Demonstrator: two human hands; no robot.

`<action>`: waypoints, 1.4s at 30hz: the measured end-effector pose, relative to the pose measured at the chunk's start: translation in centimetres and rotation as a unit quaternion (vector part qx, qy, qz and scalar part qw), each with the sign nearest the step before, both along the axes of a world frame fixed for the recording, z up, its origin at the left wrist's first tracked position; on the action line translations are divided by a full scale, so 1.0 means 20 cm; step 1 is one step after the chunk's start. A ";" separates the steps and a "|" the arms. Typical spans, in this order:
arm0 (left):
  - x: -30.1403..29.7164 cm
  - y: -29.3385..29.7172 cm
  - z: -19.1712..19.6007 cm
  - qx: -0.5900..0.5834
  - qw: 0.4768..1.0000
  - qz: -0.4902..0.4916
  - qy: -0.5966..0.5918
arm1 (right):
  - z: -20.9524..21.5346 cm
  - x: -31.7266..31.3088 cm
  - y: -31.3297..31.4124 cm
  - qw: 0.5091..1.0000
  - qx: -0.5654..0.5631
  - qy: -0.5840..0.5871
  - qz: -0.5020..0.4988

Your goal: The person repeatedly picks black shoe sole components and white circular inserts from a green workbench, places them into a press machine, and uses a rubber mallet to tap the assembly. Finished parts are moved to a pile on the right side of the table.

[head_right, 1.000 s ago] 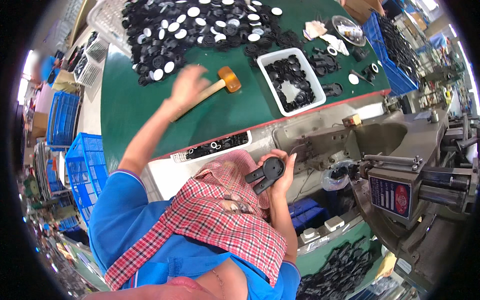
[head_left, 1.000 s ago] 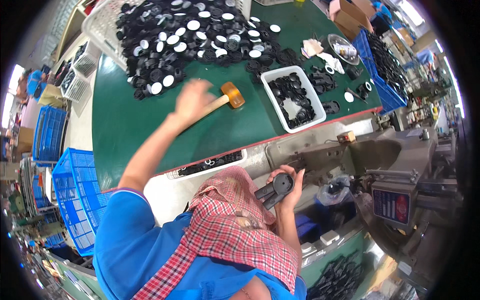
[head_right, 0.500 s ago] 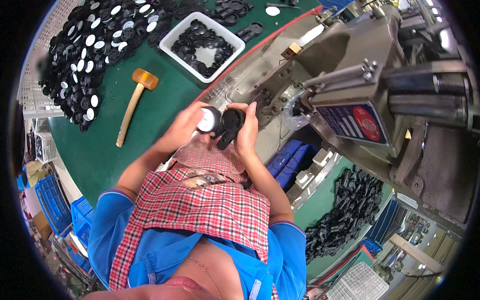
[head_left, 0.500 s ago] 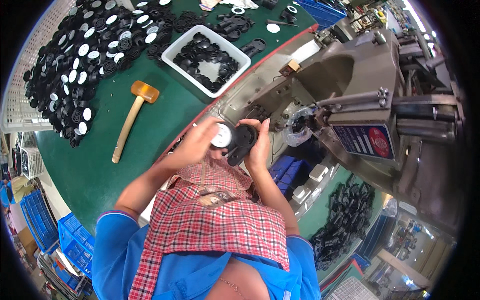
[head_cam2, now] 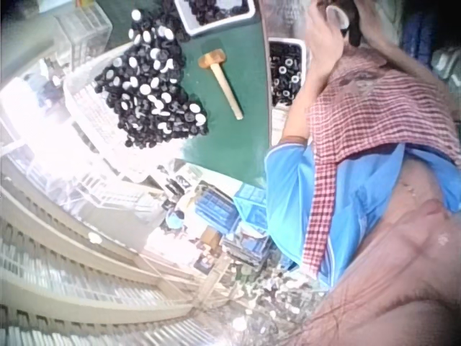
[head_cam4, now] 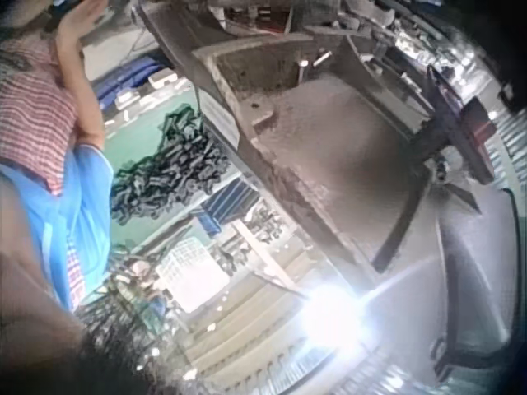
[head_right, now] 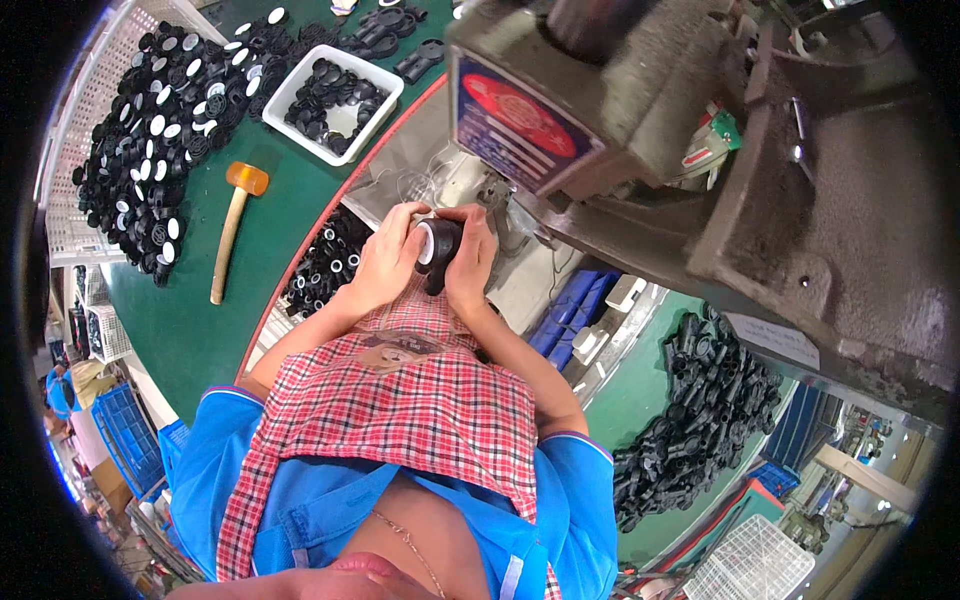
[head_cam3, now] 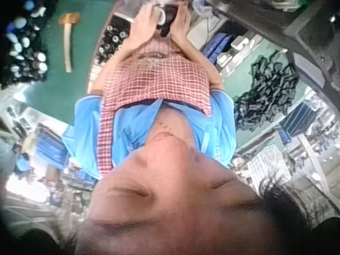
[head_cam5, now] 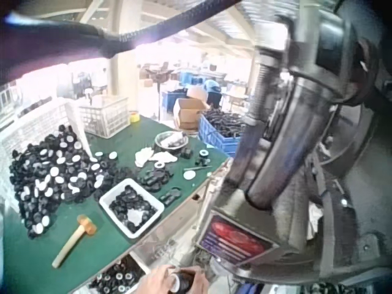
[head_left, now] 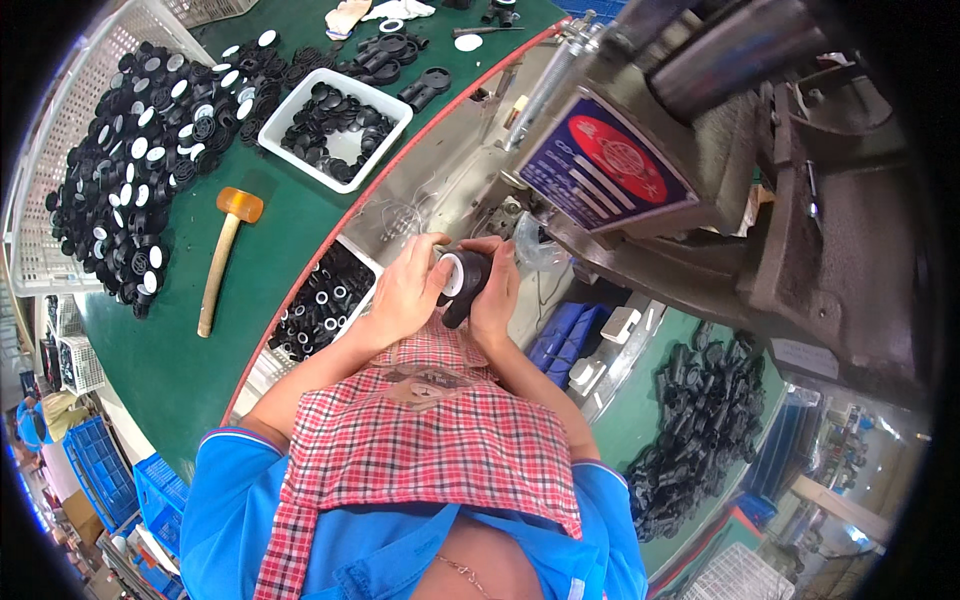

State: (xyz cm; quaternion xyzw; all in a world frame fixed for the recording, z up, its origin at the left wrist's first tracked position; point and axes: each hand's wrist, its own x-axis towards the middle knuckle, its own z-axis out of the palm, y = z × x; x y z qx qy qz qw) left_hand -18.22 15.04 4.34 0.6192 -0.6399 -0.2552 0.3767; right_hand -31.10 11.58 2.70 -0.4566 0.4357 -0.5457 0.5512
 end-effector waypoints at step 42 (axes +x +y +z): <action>-0.02 -0.35 -0.22 0.066 0.992 -0.103 0.026 | -0.73 -0.50 -0.42 0.912 0.005 0.392 -0.122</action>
